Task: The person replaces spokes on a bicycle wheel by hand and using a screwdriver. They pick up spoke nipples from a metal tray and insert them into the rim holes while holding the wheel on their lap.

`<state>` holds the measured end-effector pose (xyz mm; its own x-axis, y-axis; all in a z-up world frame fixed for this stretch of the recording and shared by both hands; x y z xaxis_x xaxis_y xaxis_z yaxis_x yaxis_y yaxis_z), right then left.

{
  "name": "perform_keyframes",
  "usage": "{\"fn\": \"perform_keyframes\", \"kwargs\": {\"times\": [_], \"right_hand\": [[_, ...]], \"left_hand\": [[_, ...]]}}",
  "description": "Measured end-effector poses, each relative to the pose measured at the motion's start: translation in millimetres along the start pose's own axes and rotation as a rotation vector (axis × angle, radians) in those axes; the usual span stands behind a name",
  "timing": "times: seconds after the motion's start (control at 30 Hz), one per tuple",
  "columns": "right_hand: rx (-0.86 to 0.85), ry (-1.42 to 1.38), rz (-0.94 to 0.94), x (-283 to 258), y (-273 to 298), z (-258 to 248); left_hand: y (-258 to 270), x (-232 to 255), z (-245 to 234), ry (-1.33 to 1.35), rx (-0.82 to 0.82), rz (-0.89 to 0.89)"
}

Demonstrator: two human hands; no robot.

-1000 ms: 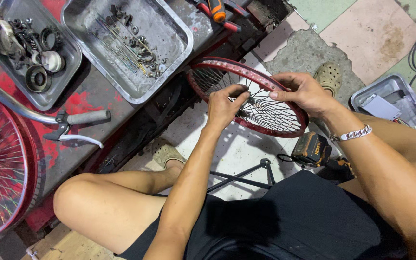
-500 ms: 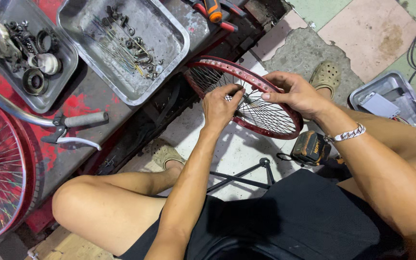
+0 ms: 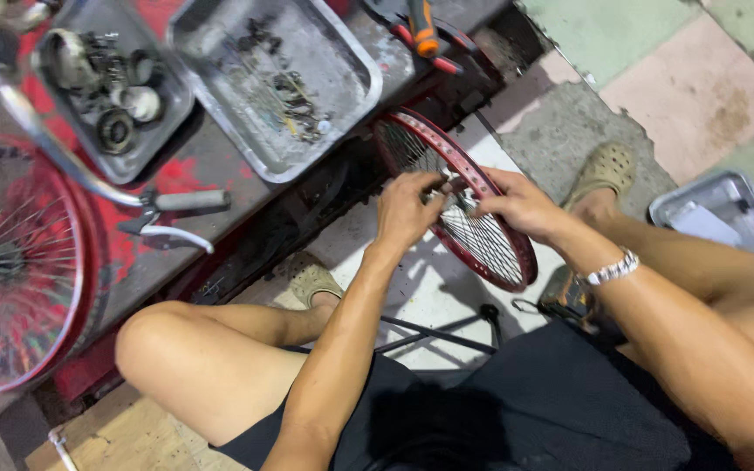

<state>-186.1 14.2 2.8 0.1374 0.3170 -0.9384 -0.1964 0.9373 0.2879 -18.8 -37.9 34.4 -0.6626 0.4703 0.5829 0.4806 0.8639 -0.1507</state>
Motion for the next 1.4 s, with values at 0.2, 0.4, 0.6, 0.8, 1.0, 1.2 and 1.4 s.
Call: {"fn": "perform_keyframes", "kwargs": {"times": [0.2, 0.4, 0.6, 0.8, 1.0, 1.2, 1.4], "right_hand": [[0.047, -0.017, 0.129, 6, 6, 8], [0.028, 0.094, 0.111, 8, 7, 3], [0.043, 0.133, 0.132, 12, 5, -10], [0.049, 0.016, 0.197, 25, 4, -6], [0.072, -0.01, 0.112, 25, 6, 7], [0.049, -0.038, 0.051, 21, -1, 11], [0.107, -0.061, 0.092, 14, 1, 16]], "left_hand": [[-18, -3, -76, -0.151, -0.165, 0.01], [-59, -68, -208, -0.389, 0.004, -0.046], [-80, -110, -200, -0.361, 0.035, -0.169], [-93, -128, -194, -0.465, 0.021, -0.144], [-104, -130, -210, -0.454, -0.043, -0.195], [-96, -140, -216, -0.439, -0.179, -0.22], [-90, -138, -197, -0.404, -0.339, -0.103]]}}
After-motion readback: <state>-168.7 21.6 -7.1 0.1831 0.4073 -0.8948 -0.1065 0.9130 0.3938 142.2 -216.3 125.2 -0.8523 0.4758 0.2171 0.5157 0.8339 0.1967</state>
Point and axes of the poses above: each hand's wrist, its own y-axis away from the middle knuckle, its own z-axis out of the palm, x = y × z, the point moved 7 cm from there along -y, towards the middle knuckle, and after that the axes turned 9 degrees about -y, right-handed, at the moved point
